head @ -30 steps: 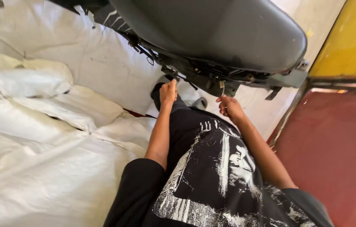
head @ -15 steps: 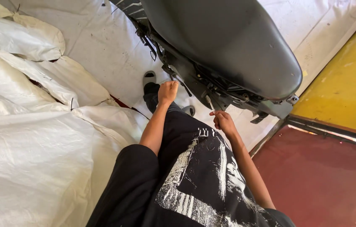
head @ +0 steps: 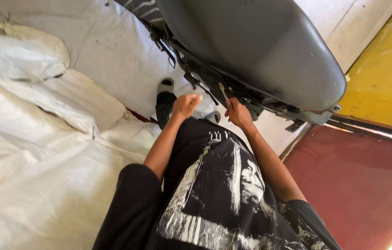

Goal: The person uses a wrench to loosen bolts on the rear section of a motorcycle while simultaneously spraying a lubricant from a small bottle onto the mechanism. The person works on the area beneath the seat, manipulating the tool and spray bottle to service the motorcycle's components.

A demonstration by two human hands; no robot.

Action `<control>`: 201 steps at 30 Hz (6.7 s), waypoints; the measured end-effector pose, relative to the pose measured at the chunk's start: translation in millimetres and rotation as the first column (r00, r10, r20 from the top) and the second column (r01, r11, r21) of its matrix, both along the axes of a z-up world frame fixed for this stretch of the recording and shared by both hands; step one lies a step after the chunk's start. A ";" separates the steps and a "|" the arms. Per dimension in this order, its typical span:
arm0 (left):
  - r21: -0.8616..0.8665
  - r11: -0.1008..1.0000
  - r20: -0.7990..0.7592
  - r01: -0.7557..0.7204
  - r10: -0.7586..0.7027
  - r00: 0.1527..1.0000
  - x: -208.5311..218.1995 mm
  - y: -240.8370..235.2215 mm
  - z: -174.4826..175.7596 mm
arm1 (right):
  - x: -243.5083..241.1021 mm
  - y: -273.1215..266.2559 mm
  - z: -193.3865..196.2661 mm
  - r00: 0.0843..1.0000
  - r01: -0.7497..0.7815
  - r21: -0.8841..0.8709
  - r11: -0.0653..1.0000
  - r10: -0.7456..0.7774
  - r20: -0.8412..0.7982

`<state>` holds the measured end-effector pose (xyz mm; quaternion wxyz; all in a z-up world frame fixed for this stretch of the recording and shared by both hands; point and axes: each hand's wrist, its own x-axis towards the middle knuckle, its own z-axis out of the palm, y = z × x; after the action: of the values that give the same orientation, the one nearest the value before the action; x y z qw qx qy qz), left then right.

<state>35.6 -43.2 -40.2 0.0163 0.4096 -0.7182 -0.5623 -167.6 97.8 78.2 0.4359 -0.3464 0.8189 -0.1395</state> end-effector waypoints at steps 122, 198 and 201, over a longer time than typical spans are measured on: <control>0.106 0.141 0.151 0.984 -0.981 0.124 -293.6 -84.7 67.8 | 71.3 -214.2 -240.4 -0.266 0.392 0.379 -0.838 0.291 0.919; 0.102 -0.176 0.599 0.979 -0.775 -0.202 -225.5 48.3 95.0 | 71.8 -157.9 -207.5 -0.381 0.407 0.351 -0.843 0.192 0.905; 0.054 -0.267 0.624 0.962 -0.743 -0.242 -237.8 43.3 105.2 | 73.5 -182.4 -217.6 -0.378 0.414 0.337 -0.846 0.177 0.909</control>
<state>-202.2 0.1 65.1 -0.4730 -0.1923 -0.8577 -0.0604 -94.0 -84.6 -139.4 -0.0491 0.4136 0.1404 -0.8982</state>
